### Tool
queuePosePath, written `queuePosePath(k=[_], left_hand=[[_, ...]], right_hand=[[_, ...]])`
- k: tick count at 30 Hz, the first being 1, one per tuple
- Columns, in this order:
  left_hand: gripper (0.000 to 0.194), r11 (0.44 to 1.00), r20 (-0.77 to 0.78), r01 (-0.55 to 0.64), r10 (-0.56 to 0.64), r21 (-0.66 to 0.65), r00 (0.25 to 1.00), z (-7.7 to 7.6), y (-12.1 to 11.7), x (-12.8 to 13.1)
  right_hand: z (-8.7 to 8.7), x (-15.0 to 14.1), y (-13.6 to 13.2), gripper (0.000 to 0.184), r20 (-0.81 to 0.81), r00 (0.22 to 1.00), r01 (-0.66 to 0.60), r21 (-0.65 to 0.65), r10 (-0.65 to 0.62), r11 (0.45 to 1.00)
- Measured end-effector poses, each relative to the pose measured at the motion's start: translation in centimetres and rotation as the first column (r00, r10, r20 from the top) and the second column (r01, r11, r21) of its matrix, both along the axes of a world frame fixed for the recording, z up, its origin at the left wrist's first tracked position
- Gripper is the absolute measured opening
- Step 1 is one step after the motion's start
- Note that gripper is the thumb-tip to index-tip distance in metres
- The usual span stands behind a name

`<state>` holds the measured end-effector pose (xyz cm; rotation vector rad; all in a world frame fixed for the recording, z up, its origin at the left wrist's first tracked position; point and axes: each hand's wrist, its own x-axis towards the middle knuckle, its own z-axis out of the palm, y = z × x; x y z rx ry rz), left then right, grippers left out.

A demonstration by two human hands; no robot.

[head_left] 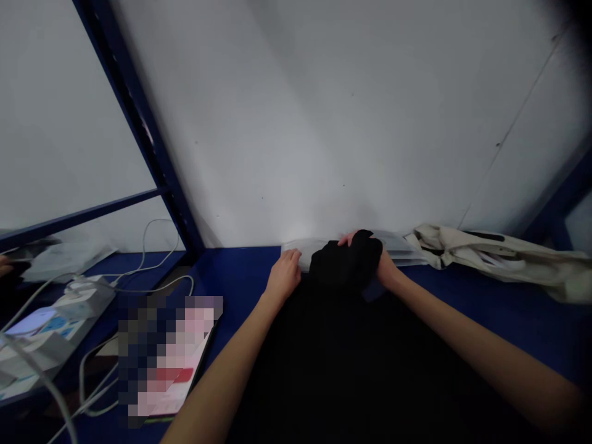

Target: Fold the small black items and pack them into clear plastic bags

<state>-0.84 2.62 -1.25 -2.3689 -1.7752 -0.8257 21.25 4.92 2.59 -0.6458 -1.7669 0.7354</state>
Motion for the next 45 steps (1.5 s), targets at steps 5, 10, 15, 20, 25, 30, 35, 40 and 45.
queuePosePath(k=[5,10,15,20,25,30,35,40,45], left_hand=[[0.031,0.998,0.034,-0.035,0.037,-0.060,0.999,0.5,-0.1,0.5],[0.034,0.996,0.068,0.012,-0.006,-0.090,0.998,1.3,-0.5,1.2],[0.033,0.990,0.081,0.056,-0.046,-0.131,0.996,1.6,-1.3,2.0],[0.028,0.985,0.192,0.056,-0.024,-0.163,0.981,2.8,-2.0,2.6],[0.032,0.925,0.338,0.175,-0.054,-0.338,0.939,4.8,-3.1,3.4],[0.060,0.680,0.669,0.465,0.050,-0.567,0.742,6.0,-4.6,2.7],[0.051,0.551,0.776,0.601,0.144,-0.579,0.615,6.4,-5.8,1.0],[0.043,0.497,0.854,0.709,0.148,-0.500,0.498,6.7,-6.8,0.4],[0.042,0.623,0.789,0.558,0.165,-0.548,0.591,7.2,-8.2,-0.3]], right_hand=[[0.5,0.6,-1.4,0.009,0.061,0.990,-0.126,0.019,0.125,0.992],[0.8,0.4,-2.5,0.005,0.157,0.982,-0.128,0.162,0.103,0.978],[1.0,-0.1,-3.3,0.008,0.247,0.966,-0.137,0.257,0.072,0.957],[1.1,-0.3,-3.7,0.010,0.348,0.936,-0.147,0.270,0.046,0.952],[0.8,-1.1,-4.3,0.024,0.412,0.910,-0.178,0.278,0.050,0.944],[0.3,-1.9,-5.1,0.043,0.412,0.908,-0.197,0.254,0.078,0.947],[0.4,-1.7,-6.1,0.048,0.511,0.857,-0.240,0.271,0.072,0.932],[0.4,-1.5,-6.9,0.041,0.651,0.759,-0.285,0.358,-0.019,0.889],[1.0,-0.2,-6.4,0.032,0.611,0.788,-0.232,0.400,-0.070,0.887]])
